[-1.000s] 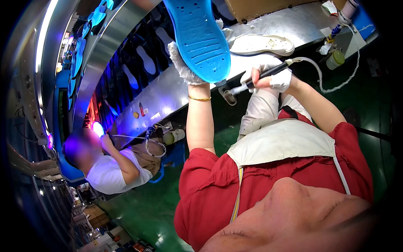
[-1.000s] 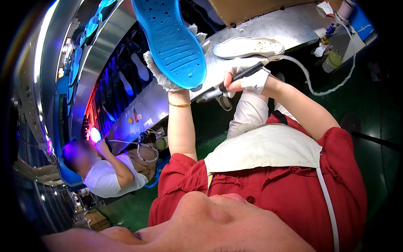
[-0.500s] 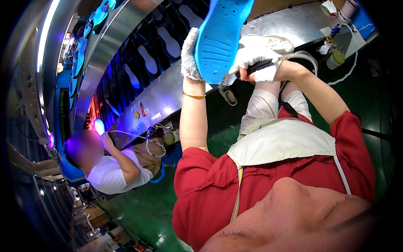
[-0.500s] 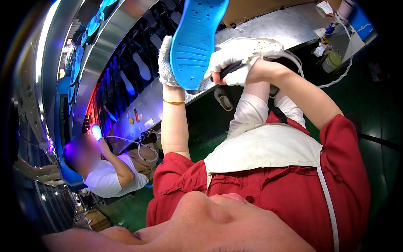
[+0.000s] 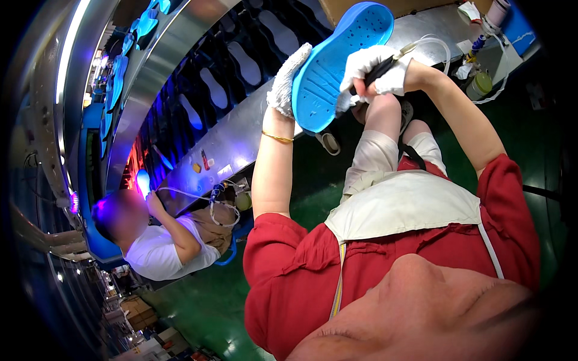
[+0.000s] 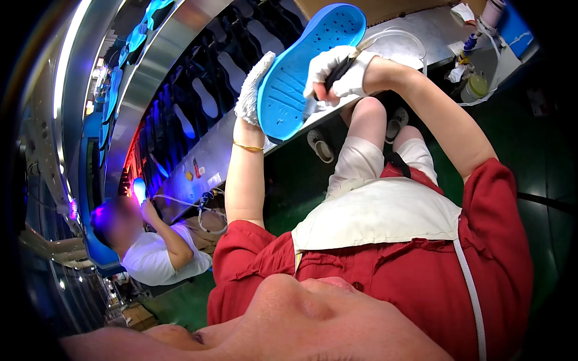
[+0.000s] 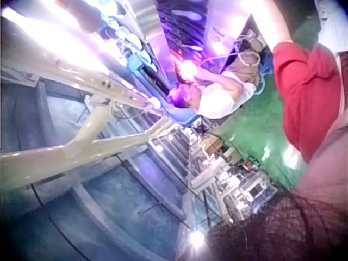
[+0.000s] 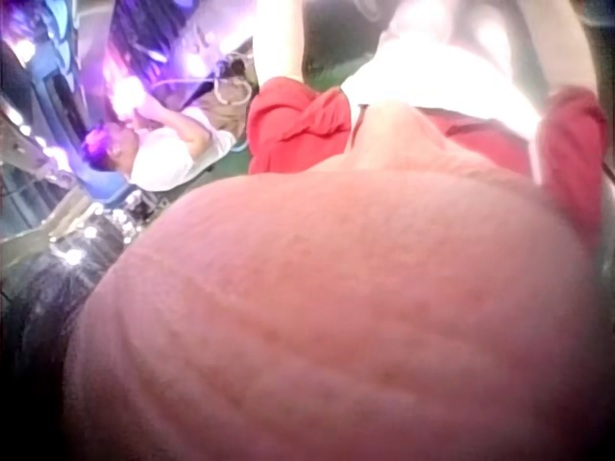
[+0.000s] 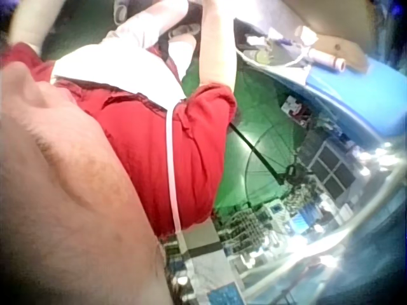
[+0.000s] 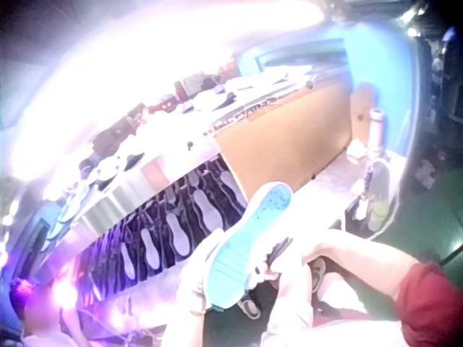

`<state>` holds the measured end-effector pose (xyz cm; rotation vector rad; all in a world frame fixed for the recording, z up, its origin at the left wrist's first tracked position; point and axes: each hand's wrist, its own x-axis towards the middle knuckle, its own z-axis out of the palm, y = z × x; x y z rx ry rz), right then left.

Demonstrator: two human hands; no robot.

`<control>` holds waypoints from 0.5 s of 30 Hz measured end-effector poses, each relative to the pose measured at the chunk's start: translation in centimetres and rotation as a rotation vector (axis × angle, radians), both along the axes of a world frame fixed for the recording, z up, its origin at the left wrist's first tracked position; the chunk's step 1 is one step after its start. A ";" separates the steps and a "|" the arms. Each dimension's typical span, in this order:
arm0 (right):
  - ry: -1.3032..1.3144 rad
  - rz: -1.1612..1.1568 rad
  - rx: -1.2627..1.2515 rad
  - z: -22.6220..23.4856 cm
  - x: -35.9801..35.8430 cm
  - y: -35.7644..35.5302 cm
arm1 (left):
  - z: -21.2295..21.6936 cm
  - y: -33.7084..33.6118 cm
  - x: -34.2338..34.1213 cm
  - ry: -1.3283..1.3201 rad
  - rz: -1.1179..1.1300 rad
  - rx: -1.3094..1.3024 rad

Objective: The person applies glue to the surface of blue shoe insoles by hand using a brush, picking them up from the workstation and placing them back down.

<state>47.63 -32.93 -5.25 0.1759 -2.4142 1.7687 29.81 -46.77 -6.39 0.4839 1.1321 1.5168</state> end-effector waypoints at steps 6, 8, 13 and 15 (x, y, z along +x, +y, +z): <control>-0.079 -0.100 0.145 0.2 1.6 2.5 | 0.0 -0.3 0.2 -0.108 -0.048 -0.008; -0.123 -0.139 -0.017 0.4 2.0 3.0 | -0.8 -0.4 0.2 -0.182 -0.055 0.030; 0.059 -0.266 -0.105 -0.4 1.1 1.4 | -2.3 -0.4 2.2 -0.492 -0.144 0.249; -0.047 -0.392 -0.178 0.3 0.9 3.9 | -2.7 -0.7 3.0 -0.498 -0.145 0.284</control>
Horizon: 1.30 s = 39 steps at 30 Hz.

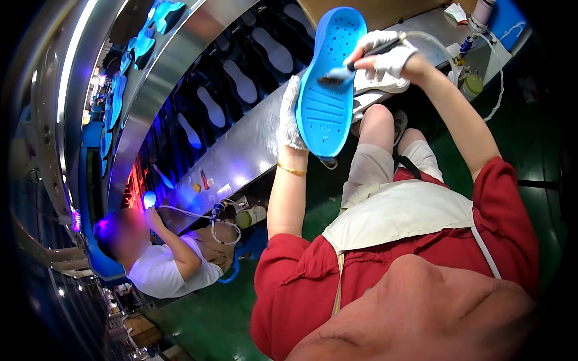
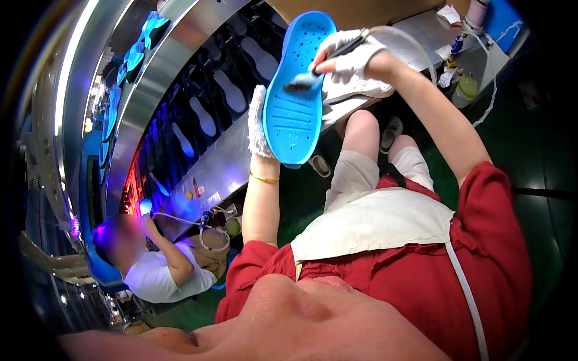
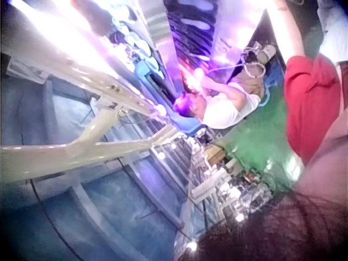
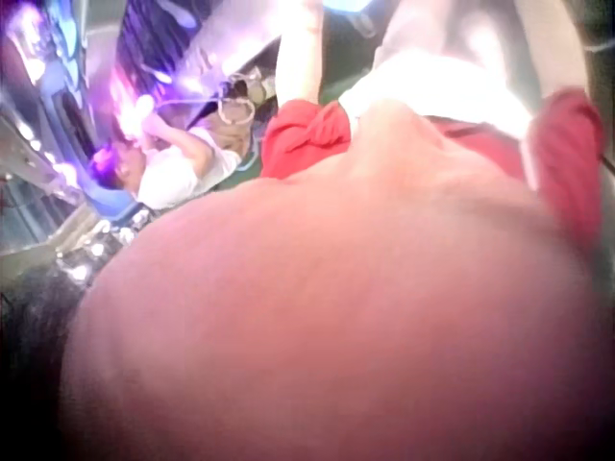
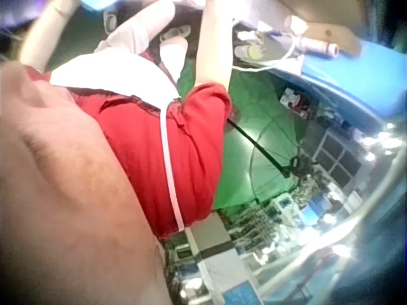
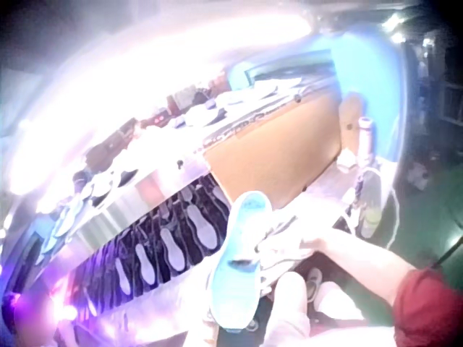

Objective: The person applies glue to the surface of blue shoe insoles by hand using a brush, picking them up from the workstation and placing them back down.

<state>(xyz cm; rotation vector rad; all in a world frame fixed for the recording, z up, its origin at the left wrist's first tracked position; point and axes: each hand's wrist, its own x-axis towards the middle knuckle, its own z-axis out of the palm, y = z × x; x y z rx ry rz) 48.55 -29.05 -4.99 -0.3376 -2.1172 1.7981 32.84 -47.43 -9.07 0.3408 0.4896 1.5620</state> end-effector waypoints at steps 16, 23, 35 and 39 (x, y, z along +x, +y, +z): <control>0.199 0.230 0.700 0.5 2.0 -3.5 | -1.2 -1.2 -0.8 0.091 0.131 0.042; 0.500 0.055 0.793 -0.1 0.0 -3.5 | 0.0 -1.2 0.6 0.009 0.249 0.018; 0.481 -0.033 0.837 2.6 -0.1 0.3 | -0.4 -2.5 1.8 0.035 0.225 0.104; 0.323 0.134 0.810 2.4 1.4 -1.7 | -1.1 -3.1 0.9 0.072 0.230 0.124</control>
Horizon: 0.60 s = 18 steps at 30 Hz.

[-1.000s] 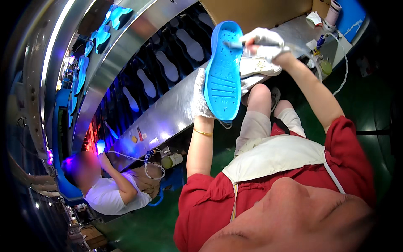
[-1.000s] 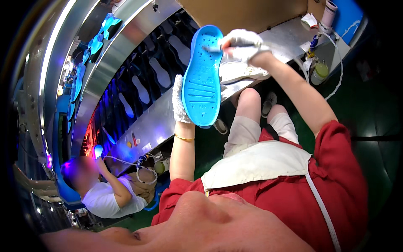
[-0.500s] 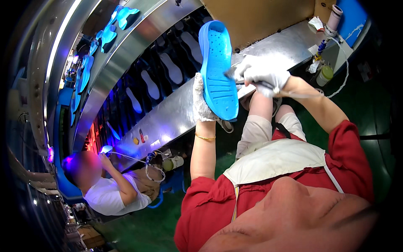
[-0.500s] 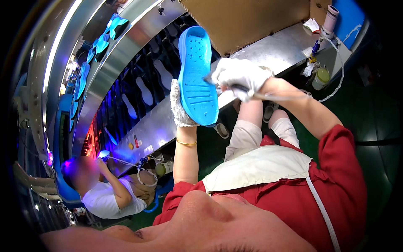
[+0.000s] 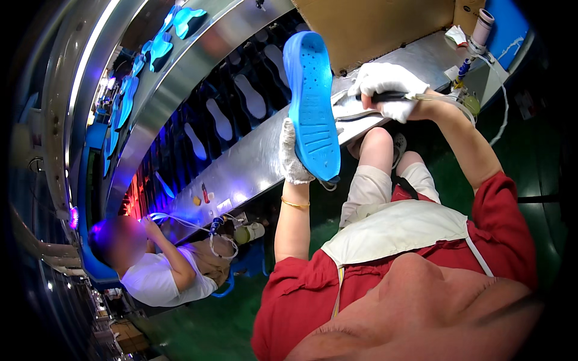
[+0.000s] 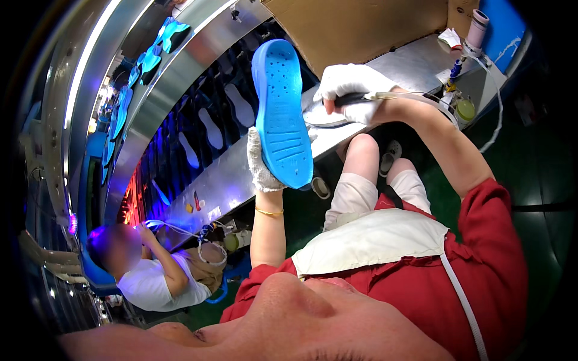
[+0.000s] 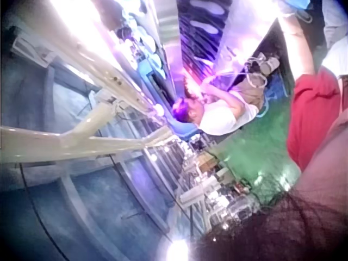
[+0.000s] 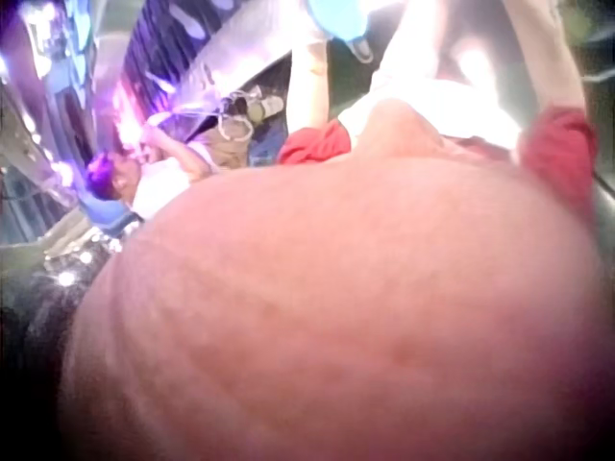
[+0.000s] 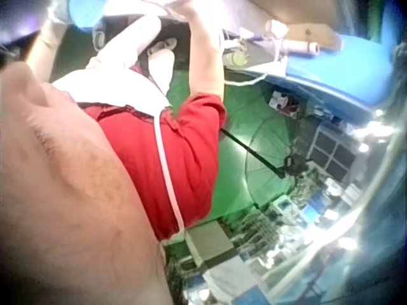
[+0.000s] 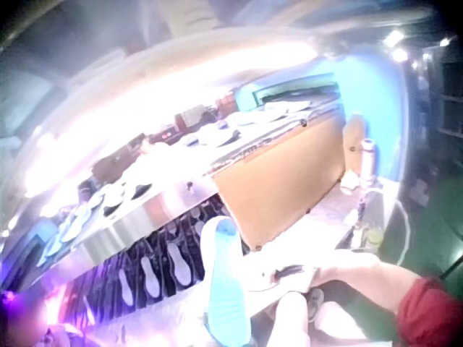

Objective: The person applies glue to the surface of blue shoe insoles by hand using a brush, picking them up from the workstation and placing them back down.

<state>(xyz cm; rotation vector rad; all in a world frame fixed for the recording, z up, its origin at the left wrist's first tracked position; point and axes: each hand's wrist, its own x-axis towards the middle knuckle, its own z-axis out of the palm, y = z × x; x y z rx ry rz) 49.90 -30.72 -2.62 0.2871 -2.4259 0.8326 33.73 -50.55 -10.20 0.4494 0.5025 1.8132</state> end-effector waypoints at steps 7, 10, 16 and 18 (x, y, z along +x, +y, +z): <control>-0.060 0.003 -0.674 -3.6 -1.1 -5.5 | -1.8 2.2 0.4 0.069 0.372 0.016; 0.015 0.077 -0.468 -5.1 -1.2 -7.0 | -1.9 2.2 0.4 -0.037 0.302 0.118; -0.035 0.201 -0.398 -3.3 0.0 -8.8 | -4.3 1.9 -0.9 -0.254 0.074 0.250; -0.034 0.163 -0.607 -3.4 -0.9 -7.6 | -2.9 1.9 -0.2 -0.255 0.034 0.322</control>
